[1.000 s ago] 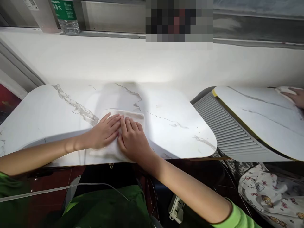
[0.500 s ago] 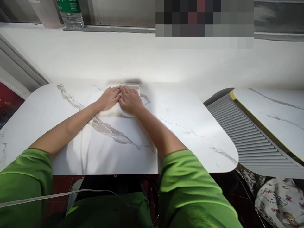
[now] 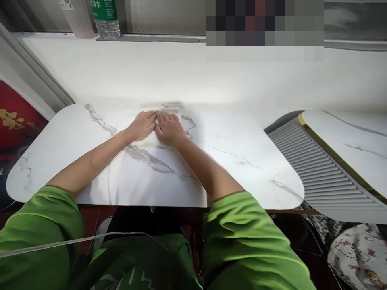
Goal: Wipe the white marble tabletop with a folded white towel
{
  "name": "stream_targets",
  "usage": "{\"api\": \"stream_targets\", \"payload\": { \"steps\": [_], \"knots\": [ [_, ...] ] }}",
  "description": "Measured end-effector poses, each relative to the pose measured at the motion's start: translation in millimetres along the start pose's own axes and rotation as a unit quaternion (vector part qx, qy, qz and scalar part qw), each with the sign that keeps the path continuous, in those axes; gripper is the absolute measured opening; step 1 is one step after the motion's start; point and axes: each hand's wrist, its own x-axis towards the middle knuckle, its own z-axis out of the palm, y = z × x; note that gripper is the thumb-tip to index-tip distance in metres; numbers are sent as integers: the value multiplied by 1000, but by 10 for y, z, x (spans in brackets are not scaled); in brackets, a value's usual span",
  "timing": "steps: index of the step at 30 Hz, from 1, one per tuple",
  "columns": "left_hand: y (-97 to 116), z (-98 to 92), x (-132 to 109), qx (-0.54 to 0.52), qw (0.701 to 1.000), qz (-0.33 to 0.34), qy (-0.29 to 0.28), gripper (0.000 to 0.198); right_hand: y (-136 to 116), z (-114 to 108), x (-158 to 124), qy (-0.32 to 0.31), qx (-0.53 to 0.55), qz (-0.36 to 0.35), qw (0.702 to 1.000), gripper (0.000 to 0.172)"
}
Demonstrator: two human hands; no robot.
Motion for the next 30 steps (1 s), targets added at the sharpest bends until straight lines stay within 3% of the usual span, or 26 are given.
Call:
{"api": "stream_targets", "payload": {
  "steps": [8,11,13,16,19,26,30],
  "knots": [
    [601,-185,-1219,63,997,48,-16,54,-853,-147,-1084,-5,-40,-14,999,62],
    [747,-235,-1472,80,996,36,-11,52,-1015,-180,-1259,3,-41,-39,998,62],
    [767,-241,-1489,76,997,3,-20,52,-1033,-186,-1222,0,-30,-49,998,62],
    [656,-203,-1306,44,996,-67,-36,53,-941,-154,-974,0,8,-50,999,62],
    [388,-144,-945,16,995,-99,-17,51,-743,-70,-567,23,47,-35,998,61],
    [-443,-33,63,10,996,-73,55,41,-243,139,528,61,70,-14,996,58],
    [-639,-23,295,25,996,-65,51,42,-163,174,787,58,63,21,996,58]
  ]
}}
